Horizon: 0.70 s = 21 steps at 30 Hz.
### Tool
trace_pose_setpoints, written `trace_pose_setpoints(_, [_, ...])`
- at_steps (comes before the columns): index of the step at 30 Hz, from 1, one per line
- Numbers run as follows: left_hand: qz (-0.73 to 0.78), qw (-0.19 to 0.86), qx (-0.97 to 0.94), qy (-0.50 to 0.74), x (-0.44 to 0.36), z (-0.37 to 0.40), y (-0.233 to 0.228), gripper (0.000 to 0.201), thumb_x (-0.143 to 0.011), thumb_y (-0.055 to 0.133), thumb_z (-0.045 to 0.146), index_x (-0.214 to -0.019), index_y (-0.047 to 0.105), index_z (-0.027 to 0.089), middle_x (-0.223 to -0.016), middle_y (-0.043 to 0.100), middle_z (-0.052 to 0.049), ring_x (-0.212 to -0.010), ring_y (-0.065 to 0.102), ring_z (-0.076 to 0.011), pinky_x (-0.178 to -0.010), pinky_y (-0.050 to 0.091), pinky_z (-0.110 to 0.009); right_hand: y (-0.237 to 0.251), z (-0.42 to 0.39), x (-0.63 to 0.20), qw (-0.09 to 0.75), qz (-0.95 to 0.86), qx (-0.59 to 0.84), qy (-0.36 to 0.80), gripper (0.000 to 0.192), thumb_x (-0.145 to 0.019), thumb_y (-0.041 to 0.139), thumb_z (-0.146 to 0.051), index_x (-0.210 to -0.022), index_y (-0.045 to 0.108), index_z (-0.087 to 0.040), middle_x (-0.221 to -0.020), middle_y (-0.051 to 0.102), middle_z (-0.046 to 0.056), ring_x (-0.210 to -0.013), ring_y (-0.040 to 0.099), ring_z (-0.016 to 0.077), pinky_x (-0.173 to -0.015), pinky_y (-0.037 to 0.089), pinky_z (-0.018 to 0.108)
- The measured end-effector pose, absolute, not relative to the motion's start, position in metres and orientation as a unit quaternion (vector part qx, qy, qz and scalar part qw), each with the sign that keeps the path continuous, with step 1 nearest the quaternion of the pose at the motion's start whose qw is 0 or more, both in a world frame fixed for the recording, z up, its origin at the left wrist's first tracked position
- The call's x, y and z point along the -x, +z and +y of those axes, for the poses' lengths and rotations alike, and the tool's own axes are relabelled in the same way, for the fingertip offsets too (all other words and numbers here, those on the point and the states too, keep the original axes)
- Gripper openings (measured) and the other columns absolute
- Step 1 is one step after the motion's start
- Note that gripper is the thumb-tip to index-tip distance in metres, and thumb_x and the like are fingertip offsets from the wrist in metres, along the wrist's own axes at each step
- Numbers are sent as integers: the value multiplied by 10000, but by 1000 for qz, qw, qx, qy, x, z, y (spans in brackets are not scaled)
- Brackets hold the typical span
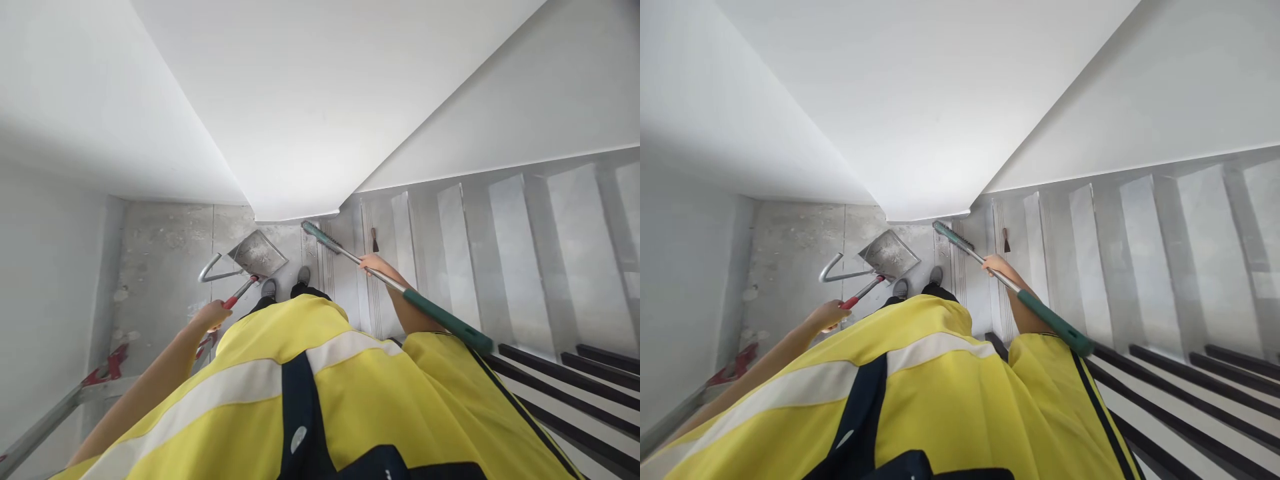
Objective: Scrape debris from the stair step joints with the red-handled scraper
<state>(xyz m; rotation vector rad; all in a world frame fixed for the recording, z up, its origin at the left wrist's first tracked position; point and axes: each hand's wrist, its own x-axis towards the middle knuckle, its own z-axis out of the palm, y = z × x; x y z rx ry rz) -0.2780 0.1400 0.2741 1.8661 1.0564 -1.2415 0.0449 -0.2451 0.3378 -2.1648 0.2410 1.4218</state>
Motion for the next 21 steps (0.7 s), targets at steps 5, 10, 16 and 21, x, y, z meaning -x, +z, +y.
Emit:
trace_pose_setpoints(5, [376,328,-728,-470,247,131,273,431,-691,510,341,-1070,508,133,-730,642,-113,-527,609,-204,-455,426,-260,361,-291,-30,269,135,808,507,180,-675,578,-44,-840,565,-113,-399,485,-24,-327,462,107,-318,329,187])
trace_pose_setpoints(10, [338,293,-773,-450,215,116,272,406,-718,508,269,-1104,494,145,-871,663,-124,-658,638,-201,-525,434,-252,364,-324,2,336,240,772,483,77,-715,567,-93,-750,520,-143,-413,485,-17,-321,452,94,-300,306,173])
trace_pose_setpoints(16, [216,228,-841,-440,140,96,252,421,-807,456,317,-1205,460,176,-1043,639,-136,-897,626,-227,-652,440,-265,345,-349,46,386,370,720,442,67,-745,527,-195,-718,479,-158,-450,509,-5,-321,439,78,-289,299,152])
trace_pose_setpoints(21, [115,190,-867,-446,45,74,184,409,-846,416,405,-1185,480,185,-1080,626,-141,-984,591,-256,-748,427,-303,315,-398,81,421,447,638,465,348,-717,563,-278,-1049,511,-188,-453,505,-22,-302,434,107,-269,298,174])
